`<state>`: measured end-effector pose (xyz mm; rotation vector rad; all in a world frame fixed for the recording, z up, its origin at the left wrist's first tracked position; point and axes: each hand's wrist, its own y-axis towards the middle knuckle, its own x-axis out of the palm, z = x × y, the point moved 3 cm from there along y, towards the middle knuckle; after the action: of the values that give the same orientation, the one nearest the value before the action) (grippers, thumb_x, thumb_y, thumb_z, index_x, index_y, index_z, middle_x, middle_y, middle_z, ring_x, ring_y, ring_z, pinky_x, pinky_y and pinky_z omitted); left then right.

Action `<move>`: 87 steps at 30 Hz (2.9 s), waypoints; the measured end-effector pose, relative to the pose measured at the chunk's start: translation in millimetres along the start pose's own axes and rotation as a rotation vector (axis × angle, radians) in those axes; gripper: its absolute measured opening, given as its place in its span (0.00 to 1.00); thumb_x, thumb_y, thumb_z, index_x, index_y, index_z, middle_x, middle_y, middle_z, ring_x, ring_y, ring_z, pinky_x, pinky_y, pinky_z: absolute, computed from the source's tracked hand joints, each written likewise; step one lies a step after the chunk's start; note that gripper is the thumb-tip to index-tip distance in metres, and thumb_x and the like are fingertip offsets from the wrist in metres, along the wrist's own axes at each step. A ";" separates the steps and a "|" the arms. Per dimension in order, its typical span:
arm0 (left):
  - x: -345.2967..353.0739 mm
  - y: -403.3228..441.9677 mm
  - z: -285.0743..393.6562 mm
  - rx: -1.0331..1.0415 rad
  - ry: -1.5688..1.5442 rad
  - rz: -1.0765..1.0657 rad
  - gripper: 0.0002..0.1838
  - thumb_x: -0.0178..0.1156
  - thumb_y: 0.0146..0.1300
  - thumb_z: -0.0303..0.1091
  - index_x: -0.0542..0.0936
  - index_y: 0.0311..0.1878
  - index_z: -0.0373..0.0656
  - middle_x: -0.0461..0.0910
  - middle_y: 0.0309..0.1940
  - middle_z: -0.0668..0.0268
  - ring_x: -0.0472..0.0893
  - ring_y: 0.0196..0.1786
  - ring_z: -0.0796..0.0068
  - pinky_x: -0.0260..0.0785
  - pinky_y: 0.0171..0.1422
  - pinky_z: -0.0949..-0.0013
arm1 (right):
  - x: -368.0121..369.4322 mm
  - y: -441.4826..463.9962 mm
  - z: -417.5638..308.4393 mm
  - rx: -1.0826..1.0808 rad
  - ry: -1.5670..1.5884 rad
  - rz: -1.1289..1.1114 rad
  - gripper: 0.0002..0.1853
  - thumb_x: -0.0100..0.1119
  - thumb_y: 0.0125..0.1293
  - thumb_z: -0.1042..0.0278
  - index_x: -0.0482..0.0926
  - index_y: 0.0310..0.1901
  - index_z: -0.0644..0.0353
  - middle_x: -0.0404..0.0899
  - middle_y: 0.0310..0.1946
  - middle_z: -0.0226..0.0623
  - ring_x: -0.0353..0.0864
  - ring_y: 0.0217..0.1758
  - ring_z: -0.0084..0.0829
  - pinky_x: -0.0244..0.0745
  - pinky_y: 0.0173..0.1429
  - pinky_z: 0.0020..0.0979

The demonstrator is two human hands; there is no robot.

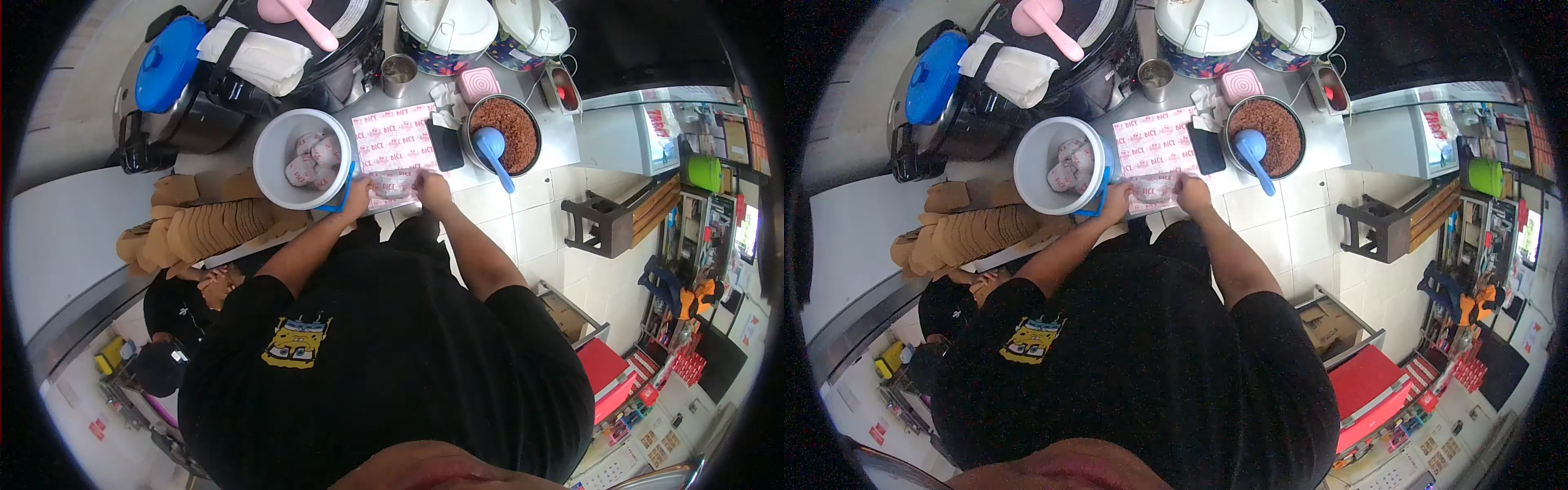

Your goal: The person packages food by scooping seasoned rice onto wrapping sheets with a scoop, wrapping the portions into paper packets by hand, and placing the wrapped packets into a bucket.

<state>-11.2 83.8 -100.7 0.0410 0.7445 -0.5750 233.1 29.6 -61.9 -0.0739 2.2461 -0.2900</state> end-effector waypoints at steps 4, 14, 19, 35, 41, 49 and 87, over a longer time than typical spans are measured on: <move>10.1 6.0 4.2 0.019 0.114 0.061 0.16 0.63 0.57 0.20 0.81 0.50 0.35 0.85 0.37 0.46 0.84 0.41 0.39 0.76 0.48 0.46 | -25.9 9.0 -44.3 0.273 -0.287 0.099 0.21 0.76 0.55 0.62 0.81 0.50 0.56 0.83 0.48 0.45 0.84 0.49 0.48 0.80 0.54 0.47; -6.0 14.0 32.3 0.019 0.236 0.119 0.22 0.63 0.54 0.16 0.74 0.54 0.33 0.79 0.47 0.39 0.79 0.53 0.37 0.71 0.56 0.44 | -7.1 29.5 -15.1 0.281 -0.201 -0.183 0.18 0.75 0.54 0.64 0.86 0.48 0.50 0.83 0.41 0.42 0.86 0.52 0.49 0.82 0.52 0.46; 2.8 10.0 17.6 -0.110 0.161 -0.044 0.09 0.61 0.61 0.23 0.80 0.45 0.33 0.80 0.44 0.46 0.79 0.52 0.42 0.72 0.55 0.48 | -0.1 -3.9 -13.2 0.121 0.014 0.062 0.10 0.71 0.57 0.70 0.86 0.42 0.56 0.80 0.33 0.46 0.85 0.43 0.51 0.80 0.47 0.47; 17.3 -17.2 -15.7 0.496 0.321 0.116 0.17 0.62 0.60 0.30 0.81 0.49 0.29 0.77 0.60 0.50 0.72 0.68 0.48 0.66 0.71 0.47 | 11.6 -39.5 -25.7 -0.206 0.003 0.208 0.17 0.69 0.61 0.72 0.84 0.51 0.65 0.74 0.56 0.54 0.78 0.55 0.53 0.79 0.58 0.45; 12.8 3.9 -16.4 0.433 0.130 0.121 0.06 0.62 0.59 0.28 0.83 0.37 0.37 0.84 0.43 0.56 0.81 0.51 0.51 0.73 0.54 0.51 | 12.8 -38.2 -24.7 -0.175 0.010 0.191 0.15 0.69 0.60 0.69 0.84 0.49 0.64 0.75 0.55 0.51 0.79 0.55 0.51 0.79 0.57 0.46; 5.9 5.3 17.0 0.214 0.353 0.058 0.16 0.60 0.64 0.28 0.79 0.55 0.38 0.79 0.49 0.52 0.77 0.55 0.50 0.72 0.57 0.52 | -11.8 -37.5 -44.3 -0.217 -0.260 0.234 0.11 0.72 0.57 0.66 0.87 0.42 0.58 0.77 0.52 0.43 0.78 0.53 0.47 0.75 0.54 0.46; -136.6 15.8 247.2 0.181 0.402 0.066 0.28 0.61 0.57 0.24 0.69 0.60 0.21 0.77 0.47 0.41 0.80 0.51 0.44 0.76 0.58 0.50 | -131.8 19.1 -138.6 0.138 0.608 0.034 0.25 0.71 0.57 0.64 0.84 0.56 0.62 0.88 0.38 0.48 0.86 0.37 0.31 0.81 0.48 0.33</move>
<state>71.6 104.8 169.0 0.3565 1.0750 -0.5766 211.7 93.5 118.1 0.1454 2.8150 -0.5005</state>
